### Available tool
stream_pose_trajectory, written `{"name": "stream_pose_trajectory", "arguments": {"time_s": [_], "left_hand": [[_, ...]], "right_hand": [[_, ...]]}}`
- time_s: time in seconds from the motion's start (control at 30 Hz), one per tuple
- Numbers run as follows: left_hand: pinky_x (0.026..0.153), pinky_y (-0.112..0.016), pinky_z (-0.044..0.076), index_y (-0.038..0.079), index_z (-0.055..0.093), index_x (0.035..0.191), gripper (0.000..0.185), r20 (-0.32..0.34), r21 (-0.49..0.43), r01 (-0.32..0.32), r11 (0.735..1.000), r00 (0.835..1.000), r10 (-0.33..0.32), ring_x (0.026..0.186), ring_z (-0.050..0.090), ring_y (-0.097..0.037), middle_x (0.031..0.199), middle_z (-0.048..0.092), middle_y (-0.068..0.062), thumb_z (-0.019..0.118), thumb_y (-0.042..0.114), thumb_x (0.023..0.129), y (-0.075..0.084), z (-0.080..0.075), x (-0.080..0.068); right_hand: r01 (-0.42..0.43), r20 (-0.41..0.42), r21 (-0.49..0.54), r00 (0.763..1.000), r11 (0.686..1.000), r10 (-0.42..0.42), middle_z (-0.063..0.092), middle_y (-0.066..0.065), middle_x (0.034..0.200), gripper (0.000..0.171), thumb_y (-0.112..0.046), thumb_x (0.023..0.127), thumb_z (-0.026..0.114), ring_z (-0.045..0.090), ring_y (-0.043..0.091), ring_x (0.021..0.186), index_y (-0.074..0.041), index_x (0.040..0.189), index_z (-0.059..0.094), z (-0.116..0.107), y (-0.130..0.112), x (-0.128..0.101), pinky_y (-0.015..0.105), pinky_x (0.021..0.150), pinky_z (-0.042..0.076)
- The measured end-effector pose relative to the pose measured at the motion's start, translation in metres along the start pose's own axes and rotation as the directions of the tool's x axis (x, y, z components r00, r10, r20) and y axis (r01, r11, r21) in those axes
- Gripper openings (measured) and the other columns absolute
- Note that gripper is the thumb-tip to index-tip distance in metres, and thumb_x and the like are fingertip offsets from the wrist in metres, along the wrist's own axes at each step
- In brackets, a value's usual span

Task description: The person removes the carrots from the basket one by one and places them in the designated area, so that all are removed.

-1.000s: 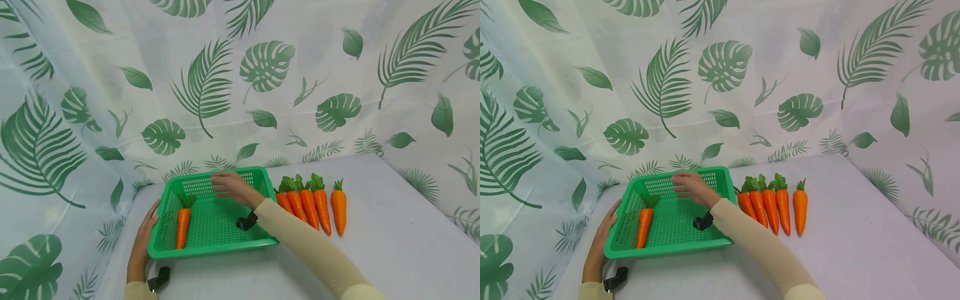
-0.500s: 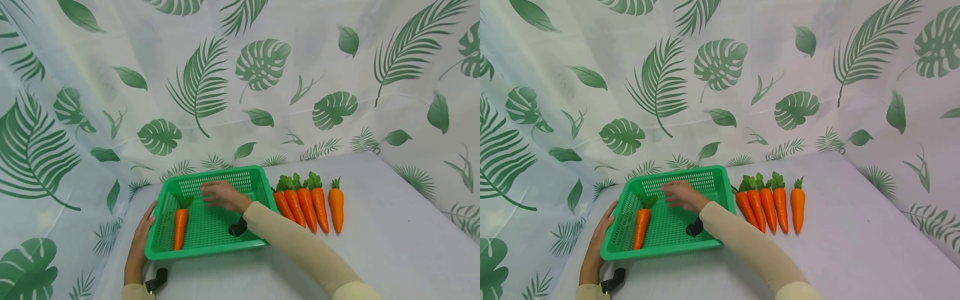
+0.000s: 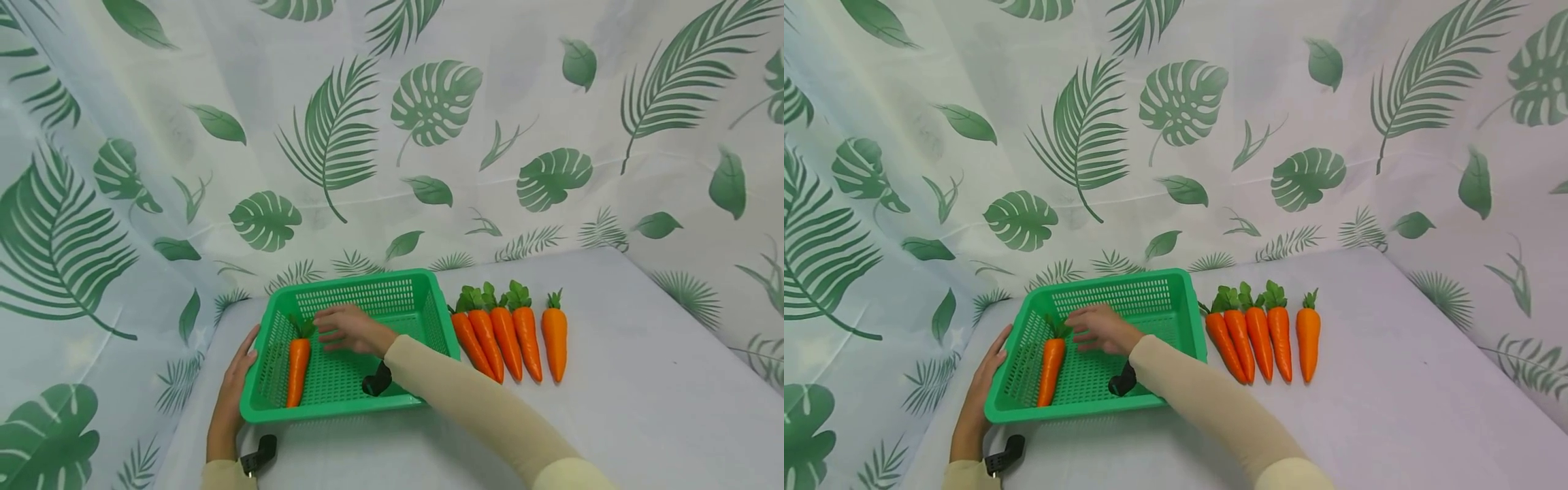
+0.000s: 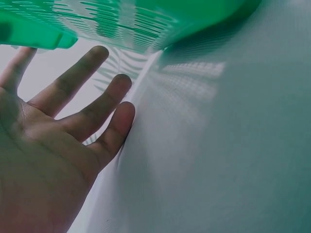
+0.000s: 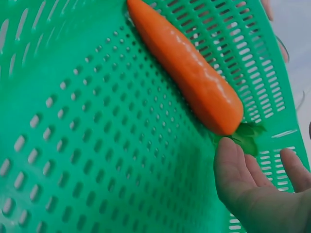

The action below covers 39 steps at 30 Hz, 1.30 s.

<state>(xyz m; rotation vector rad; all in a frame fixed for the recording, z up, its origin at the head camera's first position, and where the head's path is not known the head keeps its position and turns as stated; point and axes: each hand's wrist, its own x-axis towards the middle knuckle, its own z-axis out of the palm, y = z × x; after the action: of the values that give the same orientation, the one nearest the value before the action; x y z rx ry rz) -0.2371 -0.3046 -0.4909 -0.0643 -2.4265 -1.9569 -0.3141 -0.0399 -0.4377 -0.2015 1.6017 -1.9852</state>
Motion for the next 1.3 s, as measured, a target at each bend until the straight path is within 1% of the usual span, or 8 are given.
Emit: {"name": "stream_pose_trajectory", "arguments": {"time_s": [0.2, 0.4, 0.53, 0.63, 0.8, 0.9, 1.07, 1.3], "left_hand": [[0.092, -0.024, 0.05, 0.027, 0.022, 0.174, 0.059, 0.006, -0.016, -0.021, 1.0, 1.0, 0.022, 0.13, 0.047, -0.017, 0.174, 0.024, -0.009, 0.032, 0.044, 0.119, -0.001, -0.001, 0.0], [0.092, -0.024, 0.049, 0.027, 0.02, 0.174, 0.059, 0.017, -0.033, -0.003, 0.999, 1.0, 0.004, 0.129, 0.046, -0.015, 0.174, 0.023, -0.008, 0.032, 0.043, 0.119, -0.001, -0.001, -0.001], [0.093, -0.022, 0.047, 0.026, 0.019, 0.174, 0.058, 0.022, -0.038, -0.014, 0.999, 1.0, 0.015, 0.131, 0.043, -0.016, 0.174, 0.021, -0.007, 0.031, 0.041, 0.119, 0.0, -0.002, -0.001], [0.093, -0.022, 0.047, 0.026, 0.019, 0.174, 0.058, 0.027, -0.043, -0.022, 0.999, 0.999, 0.023, 0.131, 0.044, -0.015, 0.175, 0.02, -0.008, 0.031, 0.041, 0.119, 0.0, -0.003, -0.001], [0.093, -0.024, 0.049, 0.028, 0.02, 0.174, 0.059, 0.025, -0.037, -0.009, 0.999, 1.0, 0.01, 0.129, 0.047, -0.014, 0.175, 0.021, -0.007, 0.032, 0.044, 0.119, 0.001, -0.003, -0.002], [0.093, -0.024, 0.049, 0.029, 0.021, 0.174, 0.059, 0.014, -0.033, 0.0, 0.999, 1.0, 0.001, 0.129, 0.048, -0.015, 0.174, 0.022, -0.007, 0.032, 0.046, 0.118, 0.001, -0.003, -0.002], [0.094, -0.024, 0.049, 0.029, 0.021, 0.174, 0.059, 0.012, -0.043, -0.013, 0.999, 1.0, 0.013, 0.131, 0.047, -0.015, 0.174, 0.023, -0.007, 0.032, 0.046, 0.118, 0.001, -0.003, -0.003], [0.094, -0.024, 0.05, 0.029, 0.021, 0.174, 0.059, 0.012, -0.042, -0.015, 0.999, 1.0, 0.016, 0.131, 0.048, -0.014, 0.174, 0.022, -0.007, 0.032, 0.045, 0.118, 0.0, -0.001, -0.001]], "right_hand": [[-0.015, -0.003, -0.009, 1.0, 1.0, 0.015, 0.055, 0.029, 0.148, 0.05, -0.011, 0.106, 0.066, 0.058, 0.049, 0.131, 0.006, 0.151, 0.055, 0.003, 0.006, 0.007, 0.056, 0.105, 0.05], [-0.033, 0.006, -0.009, 0.999, 0.999, 0.033, 0.059, 0.027, 0.143, 0.047, -0.009, 0.105, 0.066, 0.06, 0.047, 0.128, 0.007, 0.148, 0.058, 0.007, 0.01, 0.007, 0.058, 0.106, 0.049], [-0.044, 0.007, -0.009, 0.999, 0.999, 0.044, 0.062, 0.025, 0.136, 0.044, -0.008, 0.106, 0.065, 0.061, 0.047, 0.127, 0.007, 0.147, 0.059, 0.011, 0.011, 0.005, 0.057, 0.105, 0.05], [-0.045, 0.002, -0.019, 0.999, 0.999, 0.045, 0.064, 0.023, 0.129, 0.042, -0.008, 0.106, 0.065, 0.062, 0.047, 0.125, 0.008, 0.145, 0.06, 0.013, 0.012, 0.005, 0.057, 0.104, 0.051], [-0.05, 0.003, -0.028, 0.999, 0.998, 0.05, 0.065, 0.022, 0.121, 0.041, -0.008, 0.105, 0.066, 0.064, 0.047, 0.121, 0.008, 0.143, 0.061, 0.018, 0.015, 0.005, 0.057, 0.102, 0.052], [-0.05, 0.008, -0.031, 0.999, 0.998, 0.05, 0.066, 0.022, 0.12, 0.043, -0.008, 0.106, 0.065, 0.064, 0.046, 0.12, 0.008, 0.145, 0.06, 0.02, 0.017, 0.006, 0.056, 0.102, 0.052], [-0.045, 0.004, -0.036, 0.999, 0.998, 0.045, 0.067, 0.019, 0.118, 0.042, -0.008, 0.105, 0.065, 0.066, 0.043, 0.117, 0.007, 0.144, 0.061, 0.021, 0.019, 0.008, 0.056, 0.102, 0.053], [-0.045, -0.016, -0.021, 0.999, 0.999, 0.045, 0.07, 0.017, 0.116, 0.044, -0.007, 0.102, 0.07, 0.069, 0.038, 0.109, 0.006, 0.143, 0.062, 0.025, 0.02, 0.011, 0.056, 0.099, 0.054]]}}
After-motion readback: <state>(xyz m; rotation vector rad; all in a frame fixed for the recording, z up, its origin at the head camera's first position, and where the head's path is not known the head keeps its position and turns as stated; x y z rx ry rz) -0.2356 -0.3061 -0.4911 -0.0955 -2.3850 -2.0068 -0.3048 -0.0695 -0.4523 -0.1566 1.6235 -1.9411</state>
